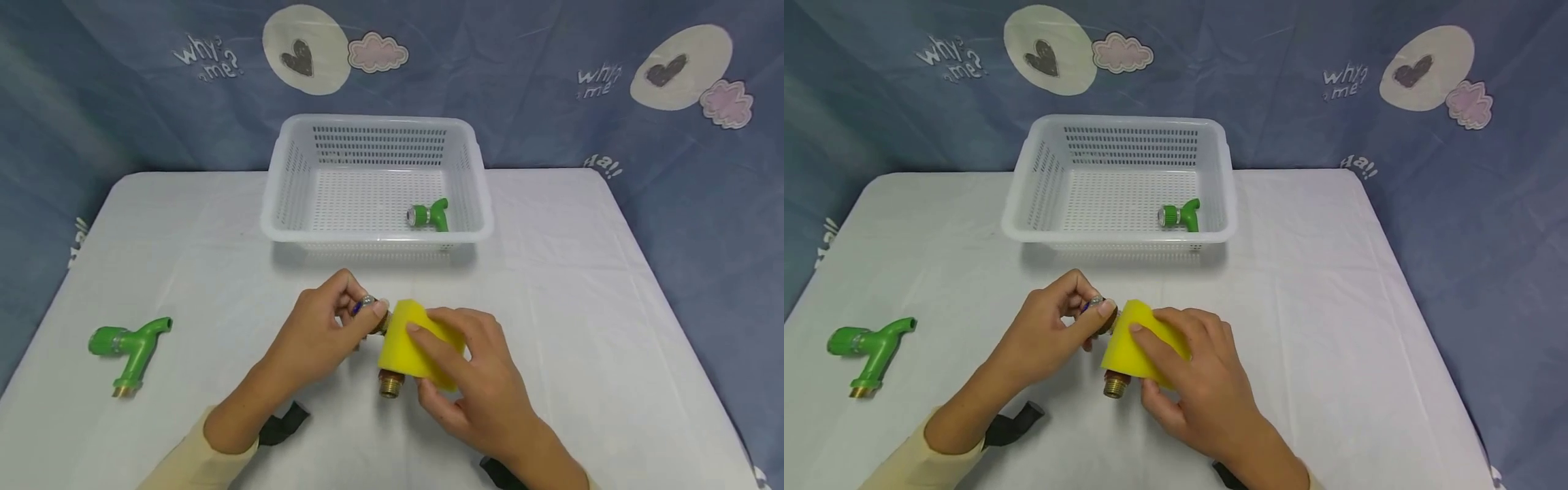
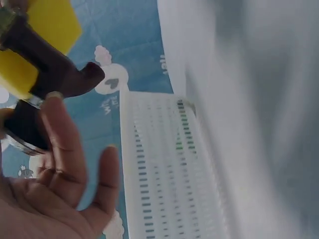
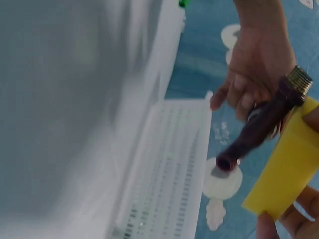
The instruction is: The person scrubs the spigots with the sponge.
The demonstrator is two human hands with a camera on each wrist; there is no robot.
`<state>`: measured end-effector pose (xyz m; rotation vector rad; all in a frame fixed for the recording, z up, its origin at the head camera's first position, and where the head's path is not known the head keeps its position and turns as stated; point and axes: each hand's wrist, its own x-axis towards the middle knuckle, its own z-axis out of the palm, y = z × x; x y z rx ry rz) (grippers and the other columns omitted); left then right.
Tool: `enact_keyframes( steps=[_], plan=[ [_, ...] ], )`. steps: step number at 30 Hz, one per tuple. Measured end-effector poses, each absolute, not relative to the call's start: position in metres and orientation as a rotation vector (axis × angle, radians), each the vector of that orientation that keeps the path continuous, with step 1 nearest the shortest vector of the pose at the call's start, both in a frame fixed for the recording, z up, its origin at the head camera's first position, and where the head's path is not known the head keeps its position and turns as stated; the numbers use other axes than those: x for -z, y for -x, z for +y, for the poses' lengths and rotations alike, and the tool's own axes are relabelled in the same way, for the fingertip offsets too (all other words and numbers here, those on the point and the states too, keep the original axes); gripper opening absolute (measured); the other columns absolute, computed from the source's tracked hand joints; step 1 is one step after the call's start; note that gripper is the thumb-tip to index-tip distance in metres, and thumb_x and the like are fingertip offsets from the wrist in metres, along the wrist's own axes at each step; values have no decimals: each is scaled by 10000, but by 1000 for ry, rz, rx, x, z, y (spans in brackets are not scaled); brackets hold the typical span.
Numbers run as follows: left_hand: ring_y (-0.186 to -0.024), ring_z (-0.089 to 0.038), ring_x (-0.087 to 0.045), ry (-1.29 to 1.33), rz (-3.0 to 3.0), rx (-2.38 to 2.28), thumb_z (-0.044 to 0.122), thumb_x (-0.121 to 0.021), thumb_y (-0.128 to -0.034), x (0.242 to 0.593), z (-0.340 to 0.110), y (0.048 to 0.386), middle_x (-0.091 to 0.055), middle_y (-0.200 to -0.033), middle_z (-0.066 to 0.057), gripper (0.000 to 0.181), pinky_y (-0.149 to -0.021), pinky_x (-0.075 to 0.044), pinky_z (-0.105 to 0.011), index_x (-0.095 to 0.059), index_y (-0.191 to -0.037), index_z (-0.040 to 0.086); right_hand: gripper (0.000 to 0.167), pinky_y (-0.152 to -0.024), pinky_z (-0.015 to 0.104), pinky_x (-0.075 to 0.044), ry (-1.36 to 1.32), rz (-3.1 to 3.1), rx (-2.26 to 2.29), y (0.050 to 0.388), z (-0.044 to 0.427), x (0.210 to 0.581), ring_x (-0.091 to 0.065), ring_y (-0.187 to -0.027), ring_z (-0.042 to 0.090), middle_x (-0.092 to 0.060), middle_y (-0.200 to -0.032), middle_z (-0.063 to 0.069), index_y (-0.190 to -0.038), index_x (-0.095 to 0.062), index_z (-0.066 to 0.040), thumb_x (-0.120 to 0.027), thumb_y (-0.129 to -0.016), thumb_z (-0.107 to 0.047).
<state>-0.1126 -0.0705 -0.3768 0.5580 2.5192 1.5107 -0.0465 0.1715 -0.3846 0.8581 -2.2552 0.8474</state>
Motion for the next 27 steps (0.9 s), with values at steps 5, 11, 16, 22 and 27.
enact_keyframes(
  steps=[5, 11, 16, 22, 27],
  plan=[
    [-657, -223, -680, -439, 2371, -1492, 441, -657, -1038, 375, -70, 113, -676, -797, -31, 321, -576, -550, -338, -554, -981, 143, 376, -921, 495, -457, -838, -2225, -844, 50, 161, 384, -566, -1105, 363, -616, -1298, 191, -1306, -697, -85, -526, -1030, -275],
    [-658, -327, -659, -430, 2286, -1492, 401, -704, -1017, 376, -74, 115, -635, -718, -53, 332, -548, -493, -304, -530, -974, 122, 389, -908, 493, -456, -849, -2315, -835, 51, 161, 380, -559, -1110, 342, -603, -1323, 176, -1331, -697, -106, -581, -983, -236],
    [-615, -278, -643, -450, 2229, -1534, 321, -767, -982, 378, -76, 117, -597, -714, -80, 340, -572, -546, -335, -525, -971, 82, 410, -927, 482, -469, -853, -2350, -855, 51, 161, 378, -554, -1108, 337, -600, -1328, 173, -1340, -694, -109, -627, -946, -199],
    [-613, -248, -655, -536, 2222, -1506, 304, -748, -998, 380, -78, 119, -625, -723, -55, 306, -566, -527, -316, -524, -985, 97, 439, -926, 483, -475, -835, -2396, -826, 50, 160, 377, -551, -1115, 338, -593, -1335, 169, -1342, -700, -124, -652, -907, -153],
    [-637, -204, -642, -649, 2250, -1456, 317, -739, -1005, 378, -79, 119, -622, -760, 3, 279, -541, -471, -285, -511, -1006, 156, 458, -867, 508, -476, -792, -2452, -719, 54, 168, 376, -555, -1101, 359, -590, -1324, 181, -1327, -708, -134, -677, -870, -139]
  ],
)
